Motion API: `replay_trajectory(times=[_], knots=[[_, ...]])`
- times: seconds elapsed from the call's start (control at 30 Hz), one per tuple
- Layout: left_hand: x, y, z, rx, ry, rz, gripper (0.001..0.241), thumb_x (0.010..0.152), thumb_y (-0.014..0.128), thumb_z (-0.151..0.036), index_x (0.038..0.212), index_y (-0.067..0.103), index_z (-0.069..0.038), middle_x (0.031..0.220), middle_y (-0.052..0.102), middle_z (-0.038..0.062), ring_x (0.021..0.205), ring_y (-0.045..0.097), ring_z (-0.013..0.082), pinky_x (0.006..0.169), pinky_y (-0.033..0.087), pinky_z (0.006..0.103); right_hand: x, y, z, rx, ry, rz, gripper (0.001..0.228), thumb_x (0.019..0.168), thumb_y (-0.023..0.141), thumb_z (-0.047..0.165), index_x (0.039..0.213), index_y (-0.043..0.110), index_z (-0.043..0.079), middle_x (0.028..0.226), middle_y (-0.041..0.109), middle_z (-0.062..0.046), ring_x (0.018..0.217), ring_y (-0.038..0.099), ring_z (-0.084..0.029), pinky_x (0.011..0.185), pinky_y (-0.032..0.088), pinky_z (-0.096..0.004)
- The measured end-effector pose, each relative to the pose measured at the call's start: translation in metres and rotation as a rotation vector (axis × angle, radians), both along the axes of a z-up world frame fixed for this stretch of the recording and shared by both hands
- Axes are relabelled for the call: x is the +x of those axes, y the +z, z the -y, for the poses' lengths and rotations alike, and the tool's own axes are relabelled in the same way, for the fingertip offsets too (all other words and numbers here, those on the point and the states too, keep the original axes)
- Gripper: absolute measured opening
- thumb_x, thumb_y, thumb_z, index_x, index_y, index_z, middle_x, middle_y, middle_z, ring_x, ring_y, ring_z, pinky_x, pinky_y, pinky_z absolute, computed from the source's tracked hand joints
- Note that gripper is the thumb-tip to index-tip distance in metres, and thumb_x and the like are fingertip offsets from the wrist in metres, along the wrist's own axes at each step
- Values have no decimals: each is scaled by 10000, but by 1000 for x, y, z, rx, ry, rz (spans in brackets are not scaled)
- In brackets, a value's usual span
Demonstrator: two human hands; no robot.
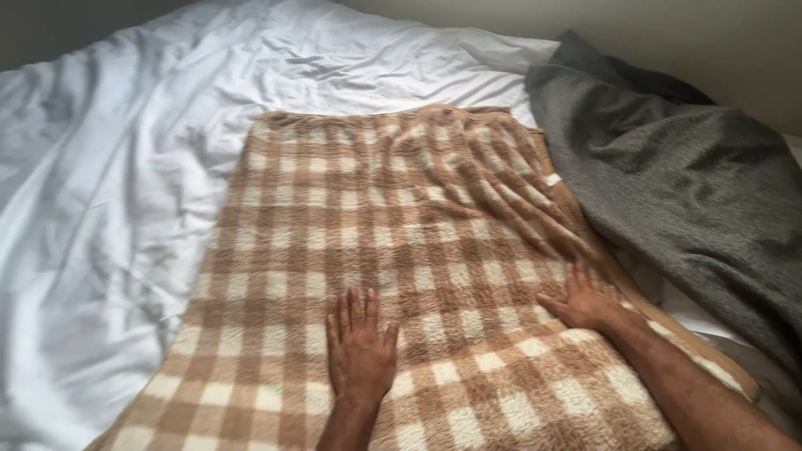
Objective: The person folds a brown and white checkered blanket on a bed. They smooth the fabric, fold it in half lengthwise, then fold it again into a smaller rectangle, and finally fold it once more into a compact square.
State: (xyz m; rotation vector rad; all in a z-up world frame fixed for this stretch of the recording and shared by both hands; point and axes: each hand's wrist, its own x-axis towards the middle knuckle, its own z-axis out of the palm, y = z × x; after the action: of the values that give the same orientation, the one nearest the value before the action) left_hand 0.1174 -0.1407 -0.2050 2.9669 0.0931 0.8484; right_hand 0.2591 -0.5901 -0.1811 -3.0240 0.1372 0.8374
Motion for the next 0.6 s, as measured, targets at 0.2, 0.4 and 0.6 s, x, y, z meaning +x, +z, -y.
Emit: replay_trajectory(times=[0.2, 0.4, 0.6], knots=[[-11, 12, -20, 1, 119, 101, 803, 1019, 193, -674, 1632, 34, -182, 1714, -67, 99, 1598, -32, 291, 1254, -18, 539, 8, -30, 33, -46, -201, 15, 1366, 832, 393, 973, 1666, -169, 49, 1726, -178, -278, 1613, -97, -437, 1280, -9, -640], [-36, 108, -66, -236, 264, -870, 861, 1047, 197, -714, 1690, -105, -227, 1771, -191, 73, 1633, -138, 285, 1287, -61, 539, 16, -45, 46, -69, -275, -46, 1363, 825, 393, 966, 1654, -191, 55, 1742, -200, -214, 1626, -104, -402, 1280, -16, -653], [-50, 94, -142, -333, 419, -877, 896, 1037, 202, -732, 1682, -137, -210, 1771, -182, 73, 1632, -110, 292, 1283, -45, 569, 36, -77, 68, -57, -240, -6, 1336, 833, 416, 948, 1675, -128, 66, 1767, -107, -203, 1638, -23, -400, 1285, 78, -662]])
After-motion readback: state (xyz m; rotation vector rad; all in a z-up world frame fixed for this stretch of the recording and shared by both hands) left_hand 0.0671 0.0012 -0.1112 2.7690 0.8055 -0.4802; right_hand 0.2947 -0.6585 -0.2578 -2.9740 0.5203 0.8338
